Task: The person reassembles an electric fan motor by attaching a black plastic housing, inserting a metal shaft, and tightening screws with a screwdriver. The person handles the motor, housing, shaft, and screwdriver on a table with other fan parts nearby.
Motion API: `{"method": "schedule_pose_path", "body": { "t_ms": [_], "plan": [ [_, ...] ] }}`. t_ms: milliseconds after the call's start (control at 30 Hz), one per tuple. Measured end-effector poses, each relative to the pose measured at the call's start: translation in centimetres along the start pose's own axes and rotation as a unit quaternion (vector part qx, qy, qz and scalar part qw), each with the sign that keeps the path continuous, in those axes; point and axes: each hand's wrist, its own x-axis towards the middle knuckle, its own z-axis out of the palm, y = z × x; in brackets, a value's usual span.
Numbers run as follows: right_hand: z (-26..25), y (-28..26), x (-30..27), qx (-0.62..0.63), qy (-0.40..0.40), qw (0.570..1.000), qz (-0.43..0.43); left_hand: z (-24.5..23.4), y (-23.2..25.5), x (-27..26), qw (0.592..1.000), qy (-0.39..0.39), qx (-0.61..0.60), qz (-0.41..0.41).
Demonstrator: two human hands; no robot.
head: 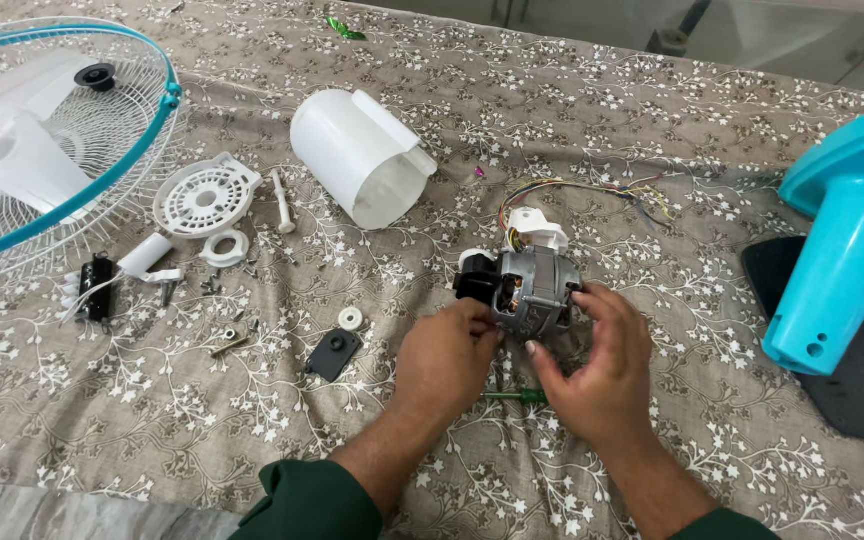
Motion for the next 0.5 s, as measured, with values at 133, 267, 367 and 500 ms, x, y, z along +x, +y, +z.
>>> {"method": "schedule_pose_path", "body": {
  "t_ms": [133,267,367,500],
  "plan": [
    [0.1,0.28,-0.08,0.017,-0.008,1.0,0.008,0.46,0.22,-0.03,0.999,0.006,0.022,-0.041],
    [0.08,0.09,-0.09,0.017,0.007,1.0,-0.009,0.65,0.23,-0.72,0.999,0.035,0.007,-0.017],
    [0.02,-0.02,-0.06,0.0,0.014,1.0,-0.024,0.61,0.3,-0.71,0.999,0.044,0.013,-0.007],
    [0.02,0.01,-0.1,0.012,0.008,1.0,-0.017,0.56,0.45,-0.85,0.998,0.048,0.035,-0.017]
  ]
}}
